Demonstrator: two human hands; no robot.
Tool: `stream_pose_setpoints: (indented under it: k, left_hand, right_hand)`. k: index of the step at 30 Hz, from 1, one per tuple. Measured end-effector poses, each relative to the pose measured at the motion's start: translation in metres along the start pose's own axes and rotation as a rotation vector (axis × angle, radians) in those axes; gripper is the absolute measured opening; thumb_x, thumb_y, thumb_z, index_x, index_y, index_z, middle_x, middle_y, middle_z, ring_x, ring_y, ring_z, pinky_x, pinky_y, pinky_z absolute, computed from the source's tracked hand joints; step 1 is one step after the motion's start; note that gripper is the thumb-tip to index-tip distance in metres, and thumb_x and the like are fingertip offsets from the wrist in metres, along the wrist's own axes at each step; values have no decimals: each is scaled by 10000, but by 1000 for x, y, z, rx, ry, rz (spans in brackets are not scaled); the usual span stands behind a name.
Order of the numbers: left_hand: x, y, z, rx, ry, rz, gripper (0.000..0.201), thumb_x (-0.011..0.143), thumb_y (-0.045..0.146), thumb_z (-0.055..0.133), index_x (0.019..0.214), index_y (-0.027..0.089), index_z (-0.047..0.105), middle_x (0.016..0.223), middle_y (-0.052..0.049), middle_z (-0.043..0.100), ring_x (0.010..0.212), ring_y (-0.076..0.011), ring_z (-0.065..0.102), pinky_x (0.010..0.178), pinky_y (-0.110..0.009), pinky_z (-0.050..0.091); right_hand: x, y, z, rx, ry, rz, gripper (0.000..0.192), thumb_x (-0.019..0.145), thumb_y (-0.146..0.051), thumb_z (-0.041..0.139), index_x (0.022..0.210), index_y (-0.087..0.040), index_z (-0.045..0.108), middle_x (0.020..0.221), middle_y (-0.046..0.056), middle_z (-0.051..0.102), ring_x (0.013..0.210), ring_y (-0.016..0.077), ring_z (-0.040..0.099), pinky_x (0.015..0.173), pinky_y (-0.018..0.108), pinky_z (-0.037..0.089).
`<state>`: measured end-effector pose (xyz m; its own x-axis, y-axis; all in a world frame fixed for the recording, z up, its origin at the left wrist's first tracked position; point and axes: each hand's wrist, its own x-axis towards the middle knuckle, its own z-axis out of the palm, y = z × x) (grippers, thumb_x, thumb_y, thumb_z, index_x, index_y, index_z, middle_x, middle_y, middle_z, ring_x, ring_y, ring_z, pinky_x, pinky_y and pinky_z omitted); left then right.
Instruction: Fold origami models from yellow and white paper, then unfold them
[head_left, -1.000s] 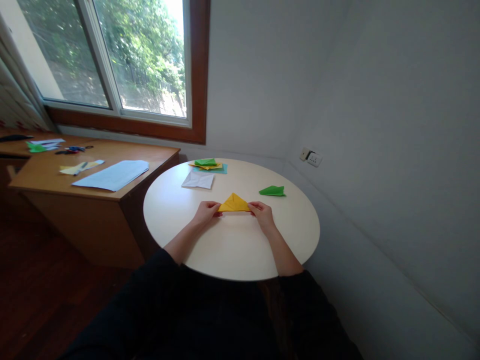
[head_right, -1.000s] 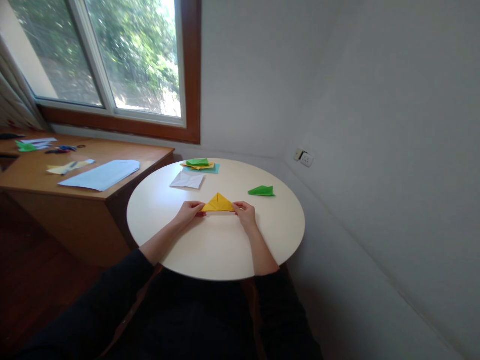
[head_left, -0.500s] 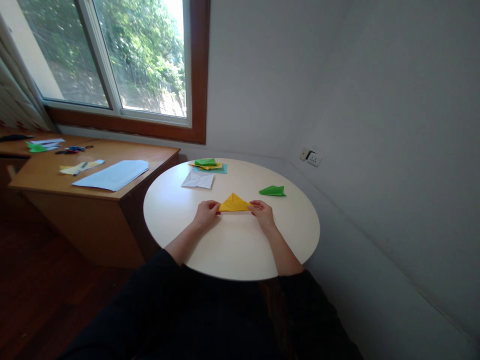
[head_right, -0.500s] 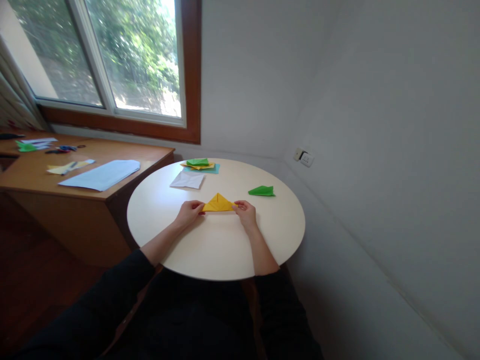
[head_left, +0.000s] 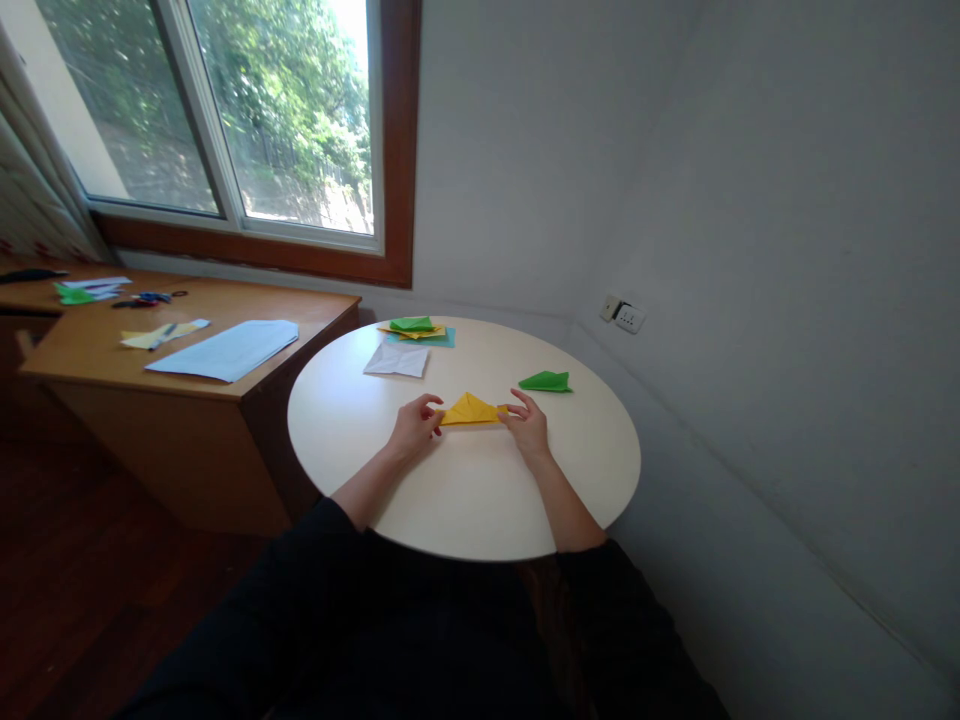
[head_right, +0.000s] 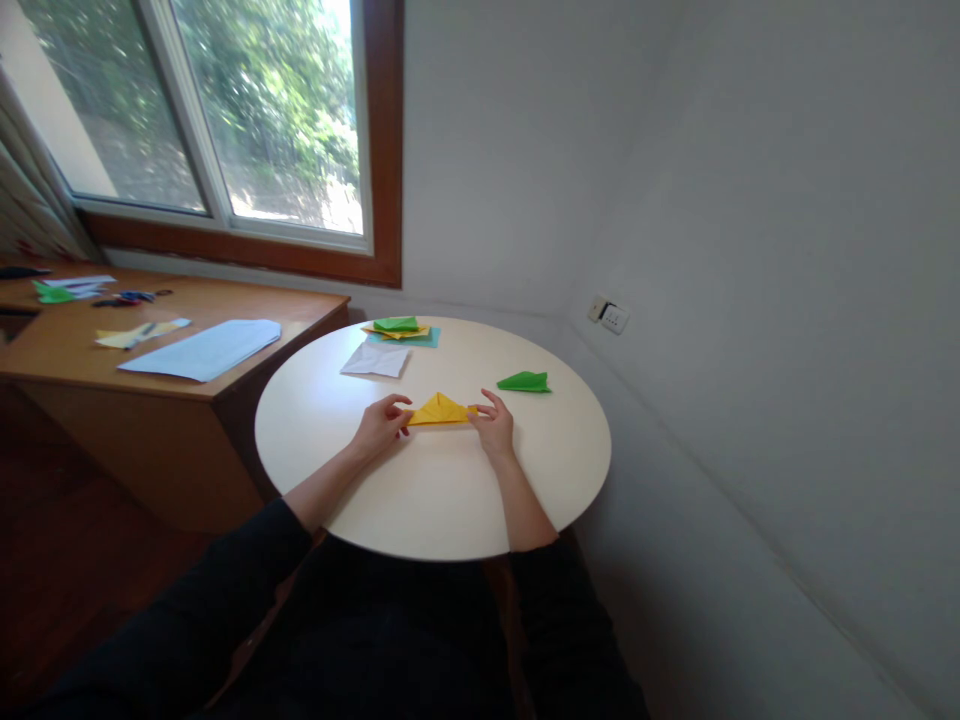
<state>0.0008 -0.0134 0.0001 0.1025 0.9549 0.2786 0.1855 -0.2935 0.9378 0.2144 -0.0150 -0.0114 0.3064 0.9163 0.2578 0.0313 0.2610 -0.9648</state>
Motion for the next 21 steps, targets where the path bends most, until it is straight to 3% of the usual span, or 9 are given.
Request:
stream_pose_setpoints:
  k: [5, 12, 17, 21]
  left_hand:
    - [1, 2, 2, -5, -59, -13, 97, 667, 230, 564, 684, 155, 624, 525, -6, 585, 467, -122, 543, 465, -225, 410]
    - [-1, 3, 2, 130, -67, 17, 176, 669, 316, 607, 720, 159, 670, 624, -49, 652, 583, -158, 589, 568, -257, 446]
    - [-2, 5, 2, 191, -69, 49, 260, 560, 326, 711, 754, 155, 682, 663, -44, 660, 620, -157, 581, 605, -259, 450]
    - [-3, 6, 3, 290, -57, 64, 245, 606, 306, 671, 788, 143, 677, 682, -40, 660, 629, -148, 579, 619, -260, 453]
  right_hand:
    - [0, -1, 0, -46, 32, -78, 629, 525, -262, 697, 1115, -162, 503, 768, 32, 652, 668, 154, 610, 668, 298, 481]
    - [0, 1, 0, -109, 32, -112, 537, 567, -235, 654, 1081, -175, 509, 782, 38, 659, 670, 164, 622, 667, 312, 496]
    - [0, 1, 0, -170, 20, -136, 489, 592, -211, 630, 1068, -156, 532, 800, 53, 674, 732, 177, 642, 700, 319, 512]
    - [-2, 0, 1, -234, -12, -154, 464, 636, -214, 609, 1089, -138, 546, 800, 61, 687, 749, 177, 656, 732, 327, 522]
